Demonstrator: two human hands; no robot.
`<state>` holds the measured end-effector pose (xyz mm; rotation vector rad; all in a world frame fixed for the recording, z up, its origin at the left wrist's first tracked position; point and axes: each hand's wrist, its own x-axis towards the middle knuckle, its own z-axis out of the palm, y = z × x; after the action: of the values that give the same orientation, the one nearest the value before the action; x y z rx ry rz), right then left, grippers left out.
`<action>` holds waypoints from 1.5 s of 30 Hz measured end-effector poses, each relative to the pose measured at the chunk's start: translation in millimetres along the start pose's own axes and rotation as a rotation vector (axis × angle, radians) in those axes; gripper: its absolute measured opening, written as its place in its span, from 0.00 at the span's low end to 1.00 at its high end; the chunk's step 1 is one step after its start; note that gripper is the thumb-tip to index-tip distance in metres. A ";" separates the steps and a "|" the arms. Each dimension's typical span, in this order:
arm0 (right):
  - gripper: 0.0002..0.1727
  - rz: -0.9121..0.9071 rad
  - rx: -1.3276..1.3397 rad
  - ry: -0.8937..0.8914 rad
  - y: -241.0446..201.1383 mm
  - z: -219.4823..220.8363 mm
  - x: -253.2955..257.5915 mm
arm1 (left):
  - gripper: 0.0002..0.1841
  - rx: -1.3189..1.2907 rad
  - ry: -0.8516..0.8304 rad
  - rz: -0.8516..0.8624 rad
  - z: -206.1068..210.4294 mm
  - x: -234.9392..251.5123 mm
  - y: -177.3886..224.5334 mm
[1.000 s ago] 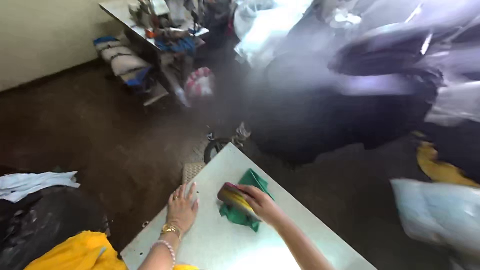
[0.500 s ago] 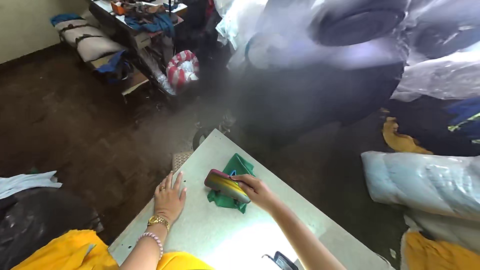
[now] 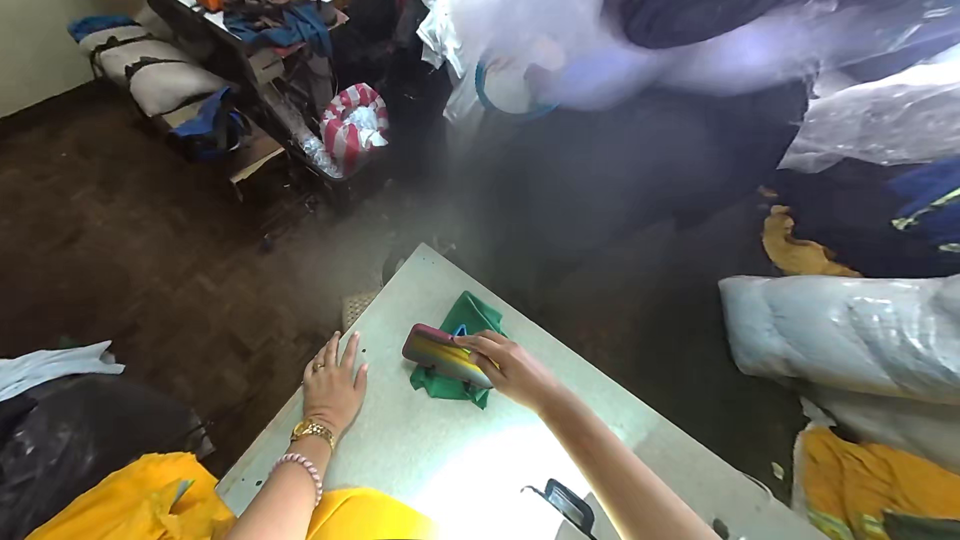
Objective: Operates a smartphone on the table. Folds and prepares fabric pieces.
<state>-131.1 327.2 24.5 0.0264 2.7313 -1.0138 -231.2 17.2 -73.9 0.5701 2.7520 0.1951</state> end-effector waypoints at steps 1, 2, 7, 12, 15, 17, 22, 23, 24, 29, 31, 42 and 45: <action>0.22 0.006 0.010 -0.005 -0.9 -0.8 0.2 | 0.33 -0.005 0.008 0.001 0.1 -0.4 0.0; 0.22 0.007 0.012 -0.008 -1.9 -1.2 0.3 | 0.33 -0.008 0.013 0.000 0.0 -0.7 0.1; 0.20 0.020 0.044 -0.004 -2.6 0.3 1.7 | 0.33 -0.011 0.034 0.005 1.0 -1.4 0.2; 0.20 0.015 0.028 0.005 -3.2 0.4 1.5 | 0.33 -0.005 0.045 0.012 2.2 -1.1 -0.6; 0.20 0.005 0.023 0.018 -1.5 1.5 0.1 | 0.33 0.001 0.034 0.008 2.1 -0.4 -0.5; 0.21 0.006 0.015 0.021 -0.2 2.3 0.1 | 0.33 -0.010 0.029 0.004 0.7 -0.1 -0.1; 0.21 -0.001 0.029 0.024 0.5 2.5 -0.3 | 0.33 -0.029 0.050 0.013 -0.1 -0.3 0.1; 0.22 0.004 0.042 0.015 1.0 2.8 -0.5 | 0.33 -0.025 0.053 0.013 0.1 -0.4 0.0; 0.23 0.012 0.052 0.002 1.5 2.9 -1.0 | 0.33 -0.023 0.059 0.015 0.5 -0.2 -0.1; 0.23 0.004 0.033 0.008 3.7 5.3 -2.3 | 0.33 -0.011 0.078 0.018 3.2 -1.2 -0.8; 0.22 -0.003 0.016 0.006 3.5 4.9 -1.8 | 0.33 -0.009 0.080 0.019 3.7 -0.7 -0.5; 0.23 0.000 0.044 0.002 2.6 2.1 -1.9 | 0.33 -0.010 0.063 0.015 2.7 -1.0 0.2; 0.22 -0.002 0.076 0.031 1.6 1.3 -2.4 | 0.33 -0.002 0.037 0.006 0.5 -0.9 0.8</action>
<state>-128.4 327.7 23.0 0.0525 2.7202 -1.1259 -230.0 17.6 -74.0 0.5806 2.7858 0.2127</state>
